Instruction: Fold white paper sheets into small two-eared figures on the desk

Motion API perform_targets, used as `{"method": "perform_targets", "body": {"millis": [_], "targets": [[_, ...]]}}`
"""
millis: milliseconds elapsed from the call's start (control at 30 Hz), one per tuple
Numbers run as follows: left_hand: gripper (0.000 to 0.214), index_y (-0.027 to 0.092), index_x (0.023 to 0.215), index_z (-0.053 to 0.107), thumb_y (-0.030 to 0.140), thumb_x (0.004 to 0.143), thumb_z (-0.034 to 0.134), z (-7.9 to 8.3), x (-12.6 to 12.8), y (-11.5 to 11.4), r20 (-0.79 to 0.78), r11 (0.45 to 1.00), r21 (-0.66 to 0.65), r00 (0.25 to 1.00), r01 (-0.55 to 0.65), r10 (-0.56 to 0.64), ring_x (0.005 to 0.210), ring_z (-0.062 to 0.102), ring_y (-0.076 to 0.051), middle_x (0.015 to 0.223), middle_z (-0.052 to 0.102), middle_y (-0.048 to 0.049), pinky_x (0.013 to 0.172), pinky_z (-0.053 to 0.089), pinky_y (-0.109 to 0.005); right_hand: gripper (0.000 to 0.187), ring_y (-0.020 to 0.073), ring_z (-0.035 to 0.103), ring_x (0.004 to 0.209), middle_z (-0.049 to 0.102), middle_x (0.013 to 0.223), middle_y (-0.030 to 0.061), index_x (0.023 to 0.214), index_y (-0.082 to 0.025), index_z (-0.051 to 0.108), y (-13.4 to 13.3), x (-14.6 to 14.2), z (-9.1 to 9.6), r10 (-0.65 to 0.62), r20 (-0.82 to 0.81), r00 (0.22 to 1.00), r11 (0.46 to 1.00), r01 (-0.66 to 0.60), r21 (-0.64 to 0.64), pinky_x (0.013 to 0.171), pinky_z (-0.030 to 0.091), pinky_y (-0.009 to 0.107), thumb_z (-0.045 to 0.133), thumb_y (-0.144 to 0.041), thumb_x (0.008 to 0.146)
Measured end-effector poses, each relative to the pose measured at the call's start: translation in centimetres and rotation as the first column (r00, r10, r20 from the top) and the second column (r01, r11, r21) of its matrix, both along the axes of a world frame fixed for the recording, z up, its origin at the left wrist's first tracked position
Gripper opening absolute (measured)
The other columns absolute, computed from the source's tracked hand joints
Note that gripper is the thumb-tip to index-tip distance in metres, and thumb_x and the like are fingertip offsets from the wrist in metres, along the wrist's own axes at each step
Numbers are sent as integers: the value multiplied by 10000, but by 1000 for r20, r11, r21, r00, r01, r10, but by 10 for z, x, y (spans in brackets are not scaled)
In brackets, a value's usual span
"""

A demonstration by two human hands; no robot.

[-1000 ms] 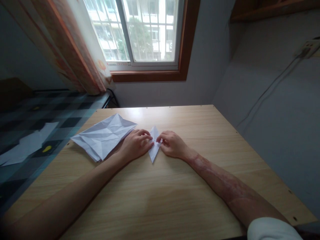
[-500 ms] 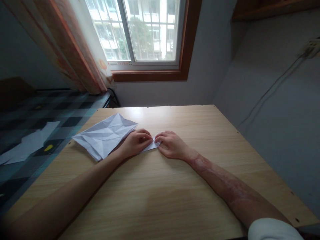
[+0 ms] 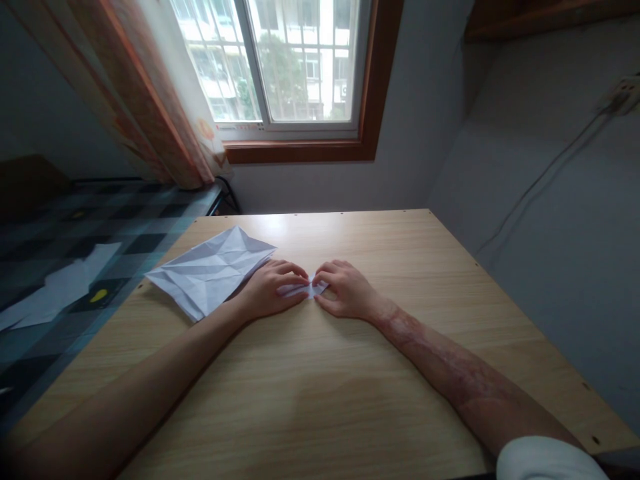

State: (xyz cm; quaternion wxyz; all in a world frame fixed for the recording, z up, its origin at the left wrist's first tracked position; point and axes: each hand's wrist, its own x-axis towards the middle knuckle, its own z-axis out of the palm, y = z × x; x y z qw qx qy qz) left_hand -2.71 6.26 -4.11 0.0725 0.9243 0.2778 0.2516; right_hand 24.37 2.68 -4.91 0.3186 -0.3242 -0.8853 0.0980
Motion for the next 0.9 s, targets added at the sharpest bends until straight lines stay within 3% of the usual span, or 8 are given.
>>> {"method": "perform_targets", "body": {"millis": [100,267,400,500,633,733,900], "targets": [[122,296,1022,843,359,991,743,2,1,-4,-5,1000,20,1000,11,-11,1005,771,-230,1131,844,-29,978,541,-407,201,300,695,1070,754,1143,85,1101,-261,731,-1,0,0,-19,26,999,1000,19,15,1024,536,480,818,-285,922],[204,291,1017,839,480,945,820,5,1,-6,-10,1000,3,1000,19,-19,1016,781,-247,1127,848,-33,985,535,-419,234,301,693,1068,746,1124,89,1122,-259,742,-2,-1,-2,-21,33,999,999,20,28,1018,533,475,839,-329,920],[175,282,940,842,408,1015,747,5,2,-4,38,999,-30,999,35,-33,950,787,-219,1059,850,-34,947,552,-396,96,273,708,1011,769,1052,80,1036,-253,776,3,-1,-6,-42,-5,999,998,43,35,971,530,446,774,-347,1017],[206,255,921,834,353,1041,697,4,2,-1,78,997,-65,996,49,-44,925,785,-213,1020,844,-53,885,567,-371,174,242,713,935,780,983,69,945,-236,779,8,1,-11,-58,-32,998,998,59,27,921,522,413,697,-307,1082],[136,240,975,802,309,1021,694,3,3,1,83,997,-75,996,26,-20,928,779,-212,1027,828,-53,867,573,-354,67,206,682,839,752,947,43,1041,-234,785,11,1,-15,-82,-47,996,997,82,-2,872,527,378,735,-277,1054],[145,251,1071,804,287,1029,669,3,3,0,74,998,-68,997,16,-11,976,779,-218,1103,819,-55,901,578,-358,113,218,688,903,743,1014,57,1155,-244,775,10,1,-14,-68,-44,997,998,68,-12,876,549,371,711,-244,1062],[222,280,1082,832,211,1013,634,4,2,-3,10,998,-11,998,63,-63,1026,771,-231,1168,828,-42,955,563,-385,124,261,699,1106,769,1167,81,1110,-270,788,10,1,-14,-12,-53,998,1000,12,-5,999,572,424,686,-210,1075]]}}
